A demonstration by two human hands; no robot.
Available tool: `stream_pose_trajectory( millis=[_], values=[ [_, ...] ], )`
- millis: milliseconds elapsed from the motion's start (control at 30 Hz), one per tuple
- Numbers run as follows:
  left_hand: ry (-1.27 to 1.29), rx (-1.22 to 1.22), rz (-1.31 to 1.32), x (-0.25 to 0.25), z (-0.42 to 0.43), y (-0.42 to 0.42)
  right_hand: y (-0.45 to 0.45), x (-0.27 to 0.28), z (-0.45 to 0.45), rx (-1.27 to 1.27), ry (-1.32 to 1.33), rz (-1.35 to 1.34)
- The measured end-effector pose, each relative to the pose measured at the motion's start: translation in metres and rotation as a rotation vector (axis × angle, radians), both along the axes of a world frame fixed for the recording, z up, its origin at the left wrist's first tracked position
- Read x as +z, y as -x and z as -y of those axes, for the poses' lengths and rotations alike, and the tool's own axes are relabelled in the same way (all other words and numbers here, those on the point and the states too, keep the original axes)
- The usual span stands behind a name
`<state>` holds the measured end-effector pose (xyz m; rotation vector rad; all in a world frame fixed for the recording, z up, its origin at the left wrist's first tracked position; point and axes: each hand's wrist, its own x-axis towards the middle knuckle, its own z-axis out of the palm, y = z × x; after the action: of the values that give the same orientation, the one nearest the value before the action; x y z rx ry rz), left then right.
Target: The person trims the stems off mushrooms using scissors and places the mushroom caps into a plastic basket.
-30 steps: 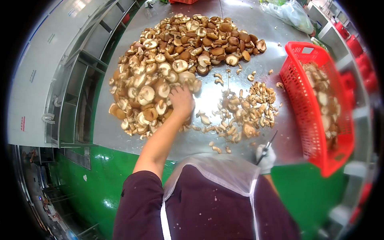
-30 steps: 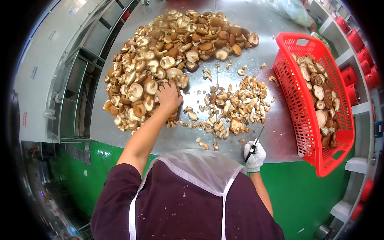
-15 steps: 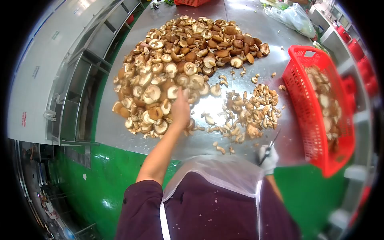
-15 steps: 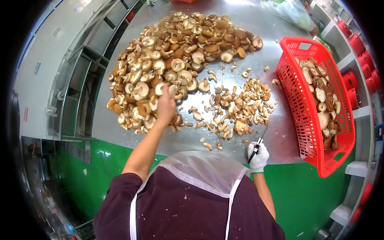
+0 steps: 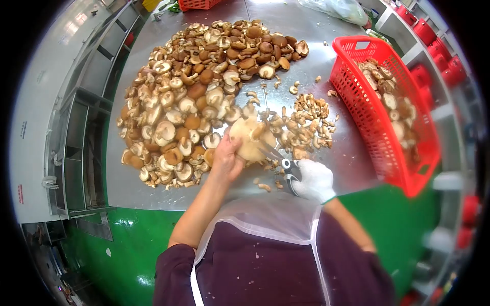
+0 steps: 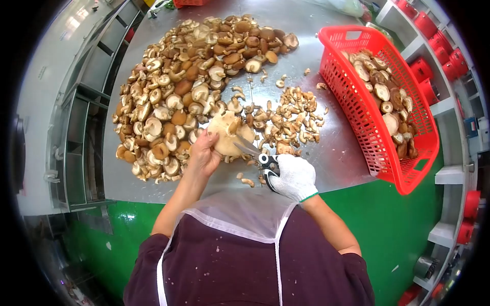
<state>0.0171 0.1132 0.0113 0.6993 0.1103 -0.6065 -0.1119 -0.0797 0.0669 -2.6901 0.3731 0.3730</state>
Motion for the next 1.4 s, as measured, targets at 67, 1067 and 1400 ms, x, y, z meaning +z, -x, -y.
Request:
stream_pose_trajectory(
  millis=[67,1067,1400],
  values=[
    [0.011,-0.049,0.041,-0.004,0.002,0.004,0.006,-0.022,0.001,-0.019,0.055,0.171],
    [-0.245,-0.124,-0.034,-0.001,0.007,0.021,-0.016,-0.017,0.032,0.242,0.12,0.17],
    [-0.215,0.007,0.139,-0.003,0.025,0.039,-0.028,-0.006,0.016,0.257,0.132,0.26]
  ],
)
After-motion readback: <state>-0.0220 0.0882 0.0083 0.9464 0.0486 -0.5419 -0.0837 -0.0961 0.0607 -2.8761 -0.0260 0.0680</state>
